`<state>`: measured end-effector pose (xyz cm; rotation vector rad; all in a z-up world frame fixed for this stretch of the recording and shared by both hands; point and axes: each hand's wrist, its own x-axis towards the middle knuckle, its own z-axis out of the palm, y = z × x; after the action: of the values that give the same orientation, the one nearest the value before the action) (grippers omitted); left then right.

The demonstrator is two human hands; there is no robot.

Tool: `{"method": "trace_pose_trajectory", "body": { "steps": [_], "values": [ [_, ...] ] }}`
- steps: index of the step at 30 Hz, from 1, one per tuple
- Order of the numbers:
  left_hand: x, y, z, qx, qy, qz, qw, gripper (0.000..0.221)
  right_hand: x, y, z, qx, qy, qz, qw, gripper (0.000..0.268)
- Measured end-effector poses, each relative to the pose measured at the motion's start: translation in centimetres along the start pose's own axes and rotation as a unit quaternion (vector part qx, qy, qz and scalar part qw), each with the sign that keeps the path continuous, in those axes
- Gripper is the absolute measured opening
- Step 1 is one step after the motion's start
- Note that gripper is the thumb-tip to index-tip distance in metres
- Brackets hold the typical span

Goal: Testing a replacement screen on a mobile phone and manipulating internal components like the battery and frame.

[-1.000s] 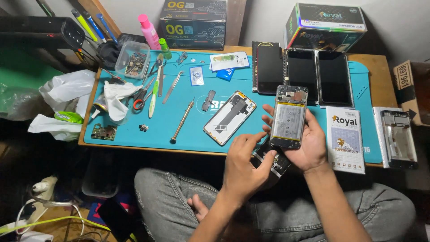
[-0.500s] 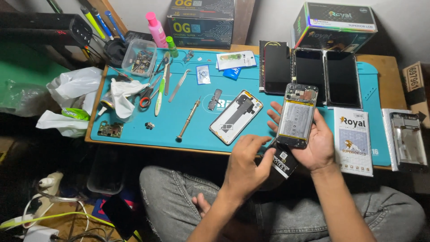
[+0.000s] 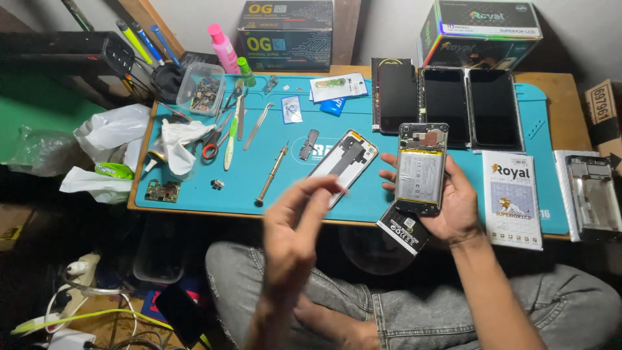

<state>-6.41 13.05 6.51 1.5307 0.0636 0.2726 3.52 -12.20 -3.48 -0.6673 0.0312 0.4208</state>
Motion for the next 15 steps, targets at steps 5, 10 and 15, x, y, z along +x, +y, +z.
{"method": "trace_pose_trajectory", "body": {
  "steps": [5, 10, 15],
  "values": [
    [-2.7, 3.4, -0.6, -0.269, -0.127, -0.107, 0.949, 0.035, 0.4, 0.7, -0.4, -0.016, 0.066, 0.002, 0.998, 0.062],
    [-3.2, 4.5, -0.4, -0.230, -0.194, -0.095, 0.949, 0.034, 0.4, 0.6, -0.3, -0.024, 0.062, -0.004, 0.998, 0.061],
    [-3.4, 5.0, 0.2, -0.197, -0.249, -0.087, 0.944, 0.033, 0.5, 0.6, -0.6, -0.019, 0.055, -0.004, 0.998, 0.062]
  ]
}}
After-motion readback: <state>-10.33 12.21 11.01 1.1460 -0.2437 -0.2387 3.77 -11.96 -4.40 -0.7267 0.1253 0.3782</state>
